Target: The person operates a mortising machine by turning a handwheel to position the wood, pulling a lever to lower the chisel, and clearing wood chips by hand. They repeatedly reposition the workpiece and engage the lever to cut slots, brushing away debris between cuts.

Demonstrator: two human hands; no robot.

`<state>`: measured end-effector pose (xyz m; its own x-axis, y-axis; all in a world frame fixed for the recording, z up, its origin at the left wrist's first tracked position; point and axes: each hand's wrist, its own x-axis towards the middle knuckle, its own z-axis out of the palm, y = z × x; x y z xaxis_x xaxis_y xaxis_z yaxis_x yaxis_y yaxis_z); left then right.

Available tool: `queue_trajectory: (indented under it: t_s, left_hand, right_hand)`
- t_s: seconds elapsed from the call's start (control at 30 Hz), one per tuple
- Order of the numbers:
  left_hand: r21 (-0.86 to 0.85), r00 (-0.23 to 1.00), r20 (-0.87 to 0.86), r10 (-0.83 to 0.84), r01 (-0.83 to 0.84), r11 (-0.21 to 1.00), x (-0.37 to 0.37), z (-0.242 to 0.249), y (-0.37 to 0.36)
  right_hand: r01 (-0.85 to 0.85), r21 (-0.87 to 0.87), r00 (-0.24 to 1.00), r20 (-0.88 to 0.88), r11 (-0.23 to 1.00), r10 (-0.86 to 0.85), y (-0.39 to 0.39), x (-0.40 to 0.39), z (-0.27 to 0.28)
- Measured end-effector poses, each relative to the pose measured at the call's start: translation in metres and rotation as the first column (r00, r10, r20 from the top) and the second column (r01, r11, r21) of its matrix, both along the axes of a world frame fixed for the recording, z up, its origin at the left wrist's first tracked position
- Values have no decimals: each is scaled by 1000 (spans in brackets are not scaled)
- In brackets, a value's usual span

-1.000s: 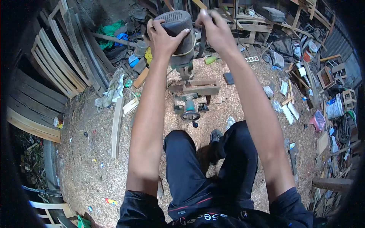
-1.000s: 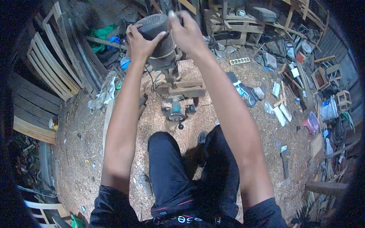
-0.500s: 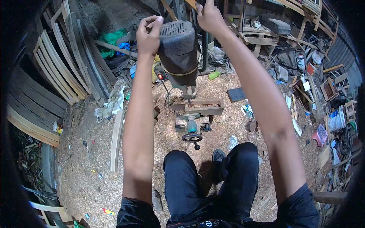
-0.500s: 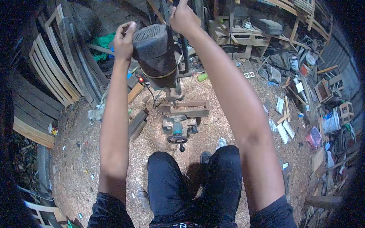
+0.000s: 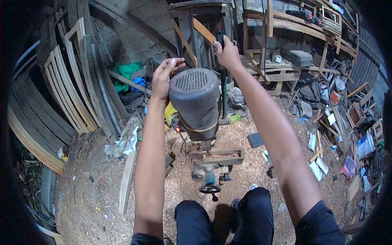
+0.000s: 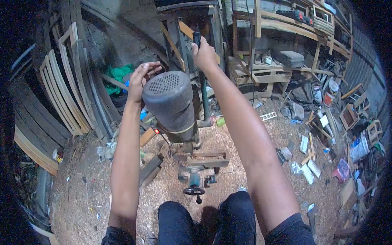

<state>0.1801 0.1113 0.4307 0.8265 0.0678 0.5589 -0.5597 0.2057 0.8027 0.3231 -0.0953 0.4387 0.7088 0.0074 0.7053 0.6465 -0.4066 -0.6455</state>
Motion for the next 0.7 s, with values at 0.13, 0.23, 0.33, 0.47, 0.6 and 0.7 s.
queue_trajectory:
  t_s: [0.13, 0.23, 0.33, 0.47, 0.6, 0.7]
  left_hand:
    - [6, 1000, 1, 1, -1, 1000, -2, 3, -2]
    - [27, 999, -4, 34, -34, 999, -7, 5, -4]
    - [167, 996, 63, 68, -77, 983, -15, -1, -2]
    - [128, 906, 265, 331, -373, 919, -57, -22, -26]
    - [-5, 705, 244, 666, -686, 728, -132, -116, -53]
    - [174, 613, -222, 758, -740, 649, -180, -244, -66]
  right_hand:
    - [55, 12, 998, -41, 998, -55, 8, 31, -5]
    - [104, 7, 994, -44, 995, -103, 13, 36, -8]
    - [208, -39, 974, 97, 977, -203, 11, 44, -15]
    - [183, 21, 982, 45, 983, -184, -5, -14, -49]
    - [222, 539, 972, -52, 812, -231, -40, -122, -171]
    - [443, 548, 896, -283, 709, -342, -62, -213, -313]
